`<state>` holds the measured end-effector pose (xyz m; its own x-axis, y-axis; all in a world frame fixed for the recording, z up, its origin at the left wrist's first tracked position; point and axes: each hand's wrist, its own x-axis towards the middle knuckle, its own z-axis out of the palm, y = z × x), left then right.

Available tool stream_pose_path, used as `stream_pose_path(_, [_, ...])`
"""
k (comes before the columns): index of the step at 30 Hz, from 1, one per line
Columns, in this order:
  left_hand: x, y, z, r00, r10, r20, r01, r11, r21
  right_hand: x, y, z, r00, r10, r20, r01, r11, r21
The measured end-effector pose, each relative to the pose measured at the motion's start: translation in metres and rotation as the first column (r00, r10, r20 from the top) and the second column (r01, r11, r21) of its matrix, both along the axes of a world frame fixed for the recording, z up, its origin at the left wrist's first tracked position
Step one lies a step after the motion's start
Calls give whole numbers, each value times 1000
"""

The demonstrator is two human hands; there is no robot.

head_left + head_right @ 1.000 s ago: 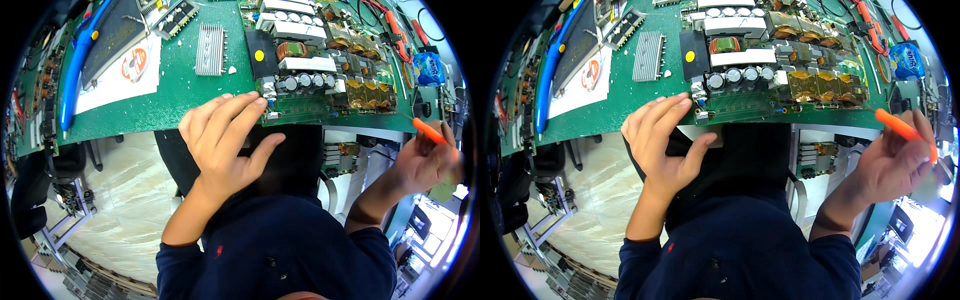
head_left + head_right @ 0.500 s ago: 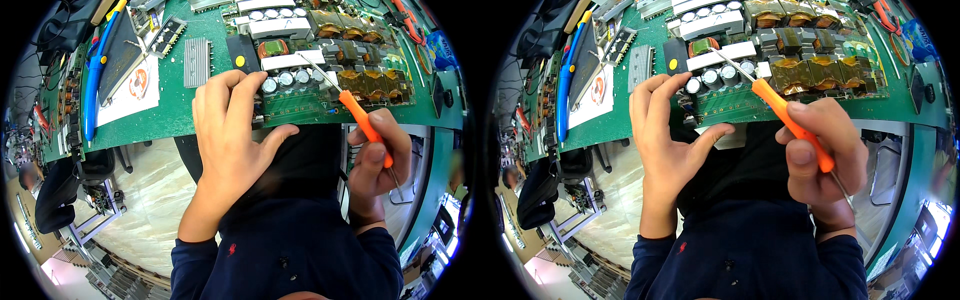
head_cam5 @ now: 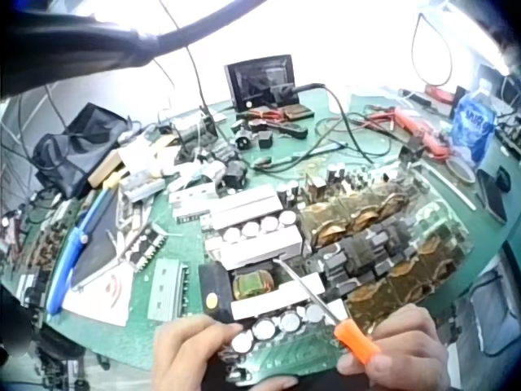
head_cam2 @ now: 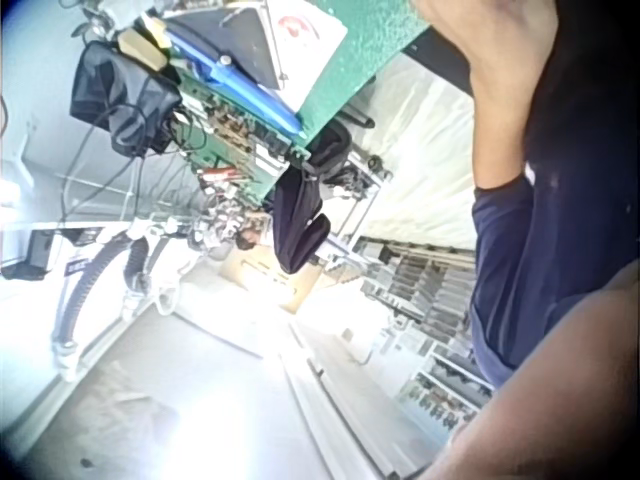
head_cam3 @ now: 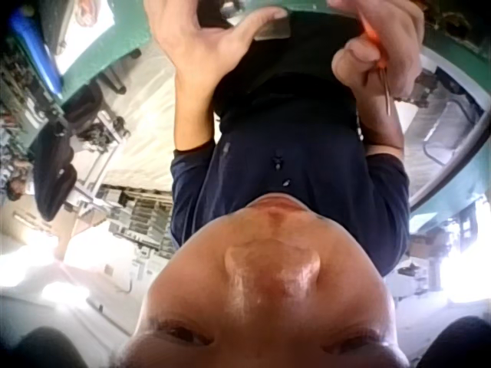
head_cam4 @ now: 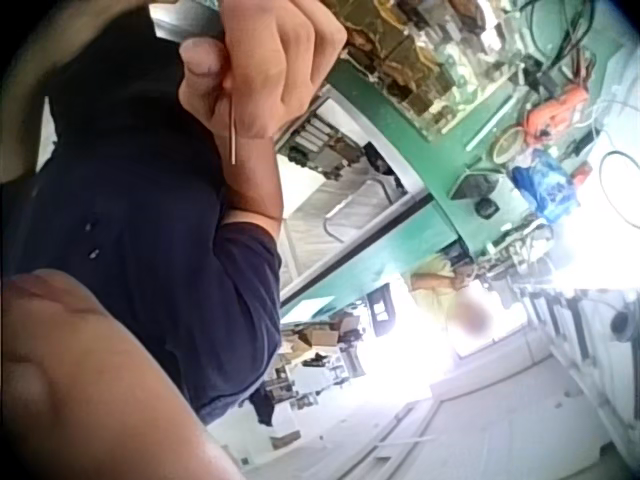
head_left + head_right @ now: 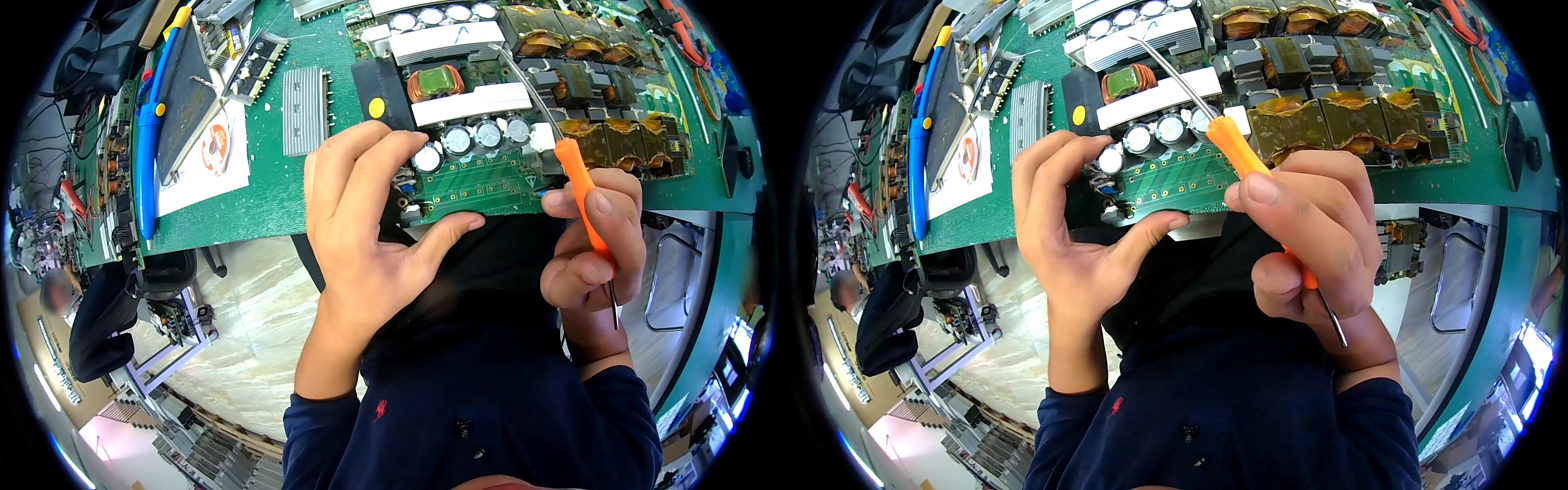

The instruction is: The person manipulates a large circuit board with hands and a small screwdriver, prying at components and adjusting hardware.

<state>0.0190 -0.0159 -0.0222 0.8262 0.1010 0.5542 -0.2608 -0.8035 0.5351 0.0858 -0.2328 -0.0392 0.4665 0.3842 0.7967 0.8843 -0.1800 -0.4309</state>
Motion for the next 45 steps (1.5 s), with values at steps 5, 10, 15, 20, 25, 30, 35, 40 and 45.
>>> stream_pose_path(5, [-2, 0, 2, 1000, 12, -21, -12, 1000, 5, -3, -4, 0, 998, 21, -59, -21, 1000, -2])
stream_pose_path(10, [-2, -3, 1, 999, 22, -31, -21, 1000, 16, -13, -9, 11, 979, 13, -205, -14, 1000, -5])
stream_pose_path(15, [-4, -6, -2, 999, 42, 7, -43, 996, 78, -4, -16, 15, 993, -49, -110, 38, 994, -101])
stream_pose_path(20, [-7, -8, -10, 998, 57, 29, -57, 998, -3, 3, -23, 13, 991, -125, -50, 119, 987, -111])
stream_pose_path(25, [-8, -6, 1, 999, 36, -15, -33, 980, 197, 9, -26, 14, 991, -131, -19, 127, 980, -152])
stream_pose_path(30, [-10, -12, 15, 993, 97, -71, -74, 959, 272, 9, -28, 8, 994, -111, -19, 107, 982, -156])
stream_pose_path(35, [0, -11, 25, 987, 66, -146, -41, 984, 172, 6, -28, 6, 995, -103, -11, 99, 979, -181])
stream_pose_path(40, [5, -6, 25, 990, 24, -140, -6, 992, 127, 5, -22, 4, 994, -98, -49, 94, 993, -67])
stream_pose_path(45, [6, -1, 18, 993, -25, -113, 35, 996, 81, 4, -22, 4, 992, -107, -59, 102, 991, -89])
